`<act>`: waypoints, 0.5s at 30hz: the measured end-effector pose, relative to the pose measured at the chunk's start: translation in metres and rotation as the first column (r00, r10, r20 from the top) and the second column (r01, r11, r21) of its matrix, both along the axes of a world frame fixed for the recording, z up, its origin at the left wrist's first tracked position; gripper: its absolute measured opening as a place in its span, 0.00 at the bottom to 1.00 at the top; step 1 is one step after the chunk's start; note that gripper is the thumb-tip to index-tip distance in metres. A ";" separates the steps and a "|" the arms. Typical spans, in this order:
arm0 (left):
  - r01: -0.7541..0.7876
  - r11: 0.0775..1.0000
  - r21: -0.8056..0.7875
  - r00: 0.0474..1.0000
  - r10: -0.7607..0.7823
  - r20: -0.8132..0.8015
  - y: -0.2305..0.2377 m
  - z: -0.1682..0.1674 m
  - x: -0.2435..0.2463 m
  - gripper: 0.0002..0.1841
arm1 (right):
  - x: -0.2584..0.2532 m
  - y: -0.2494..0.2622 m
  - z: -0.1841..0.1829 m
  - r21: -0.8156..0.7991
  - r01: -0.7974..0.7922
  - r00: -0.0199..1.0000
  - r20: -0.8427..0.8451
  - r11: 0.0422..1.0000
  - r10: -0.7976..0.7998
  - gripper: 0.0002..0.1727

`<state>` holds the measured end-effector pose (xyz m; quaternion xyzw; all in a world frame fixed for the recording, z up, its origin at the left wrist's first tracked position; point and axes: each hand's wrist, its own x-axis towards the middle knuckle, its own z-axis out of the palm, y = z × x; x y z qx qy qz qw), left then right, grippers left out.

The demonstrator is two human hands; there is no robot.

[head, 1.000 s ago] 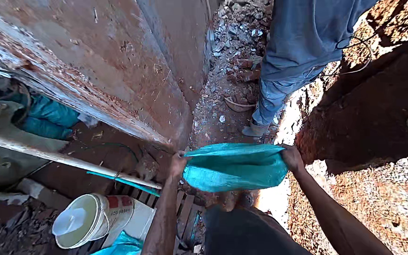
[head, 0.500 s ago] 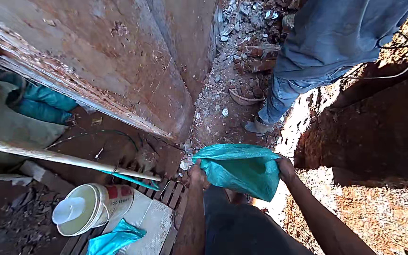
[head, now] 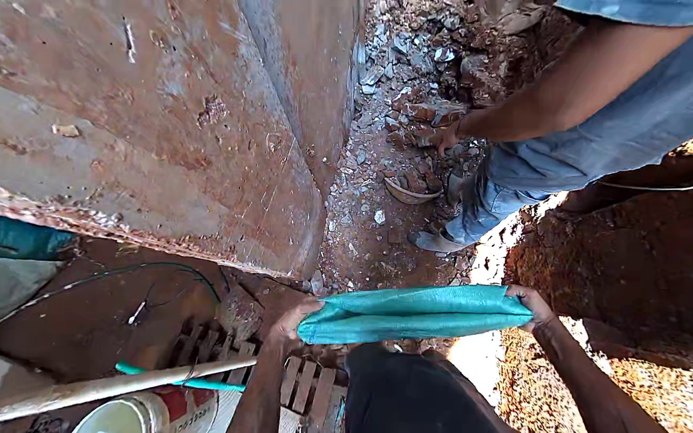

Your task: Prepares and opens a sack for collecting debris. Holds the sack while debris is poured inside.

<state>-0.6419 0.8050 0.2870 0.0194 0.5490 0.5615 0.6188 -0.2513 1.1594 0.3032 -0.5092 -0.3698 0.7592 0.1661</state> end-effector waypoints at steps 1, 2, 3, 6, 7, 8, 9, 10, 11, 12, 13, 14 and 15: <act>-0.015 0.999 0.051 0.999 0.013 0.041 0.000 0.006 -0.008 0.09 | -0.001 0.001 0.005 0.021 0.001 0.999 -0.043 1.000 0.000 0.16; -0.104 0.985 0.139 0.992 0.092 0.086 0.003 0.006 -0.011 0.09 | -0.005 0.000 0.009 0.051 0.024 0.996 -0.091 0.998 -0.019 0.18; -0.236 0.938 0.254 0.967 0.202 0.153 0.007 0.002 -0.010 0.11 | -0.008 -0.003 0.012 0.079 0.065 0.988 -0.145 0.995 -0.053 0.19; -0.532 0.691 0.490 0.845 0.469 0.257 0.041 -0.013 0.008 0.19 | -0.027 -0.016 0.011 0.155 0.197 0.949 -0.278 0.968 -0.148 0.22; -0.587 0.634 0.503 0.800 0.549 0.243 0.053 -0.016 0.017 0.20 | -0.029 -0.018 0.005 0.169 0.238 0.933 -0.312 0.956 -0.178 0.22; -0.623 0.603 0.499 0.758 0.621 0.197 0.062 -0.017 0.025 0.20 | -0.028 -0.019 -0.002 0.167 0.281 0.917 -0.338 0.945 -0.213 0.21; -0.640 0.575 0.510 0.740 0.639 0.208 0.067 -0.024 0.027 0.17 | -0.024 -0.018 -0.008 0.160 0.314 0.904 -0.352 0.936 -0.243 0.20; -0.631 0.561 0.535 0.751 0.615 0.241 0.069 -0.031 0.025 0.12 | -0.020 -0.015 -0.011 0.144 0.339 0.893 -0.360 0.930 -0.270 0.19; -0.607 0.553 0.571 0.775 0.569 0.274 0.069 -0.035 0.020 0.08 | -0.017 -0.012 -0.011 0.132 0.356 0.889 -0.352 0.925 -0.292 0.18; -0.586 0.539 0.605 0.797 0.519 0.310 0.067 -0.037 0.013 0.08 | -0.016 -0.009 -0.010 0.122 0.367 0.889 -0.339 0.922 -0.309 0.18; -0.552 0.533 0.641 0.826 0.458 0.329 0.065 -0.035 0.006 0.09 | -0.016 -0.005 -0.007 0.111 0.376 0.888 -0.327 0.920 -0.324 0.19; -0.497 0.541 0.679 0.863 0.389 0.322 0.063 -0.029 -0.001 0.11 | -0.018 0.000 -0.005 0.098 0.384 0.886 -0.317 0.918 -0.337 0.19; -0.438 0.574 0.692 0.897 0.334 0.291 0.060 -0.024 -0.006 0.13 | -0.021 0.004 -0.004 0.078 0.399 0.881 -0.308 0.914 -0.358 0.20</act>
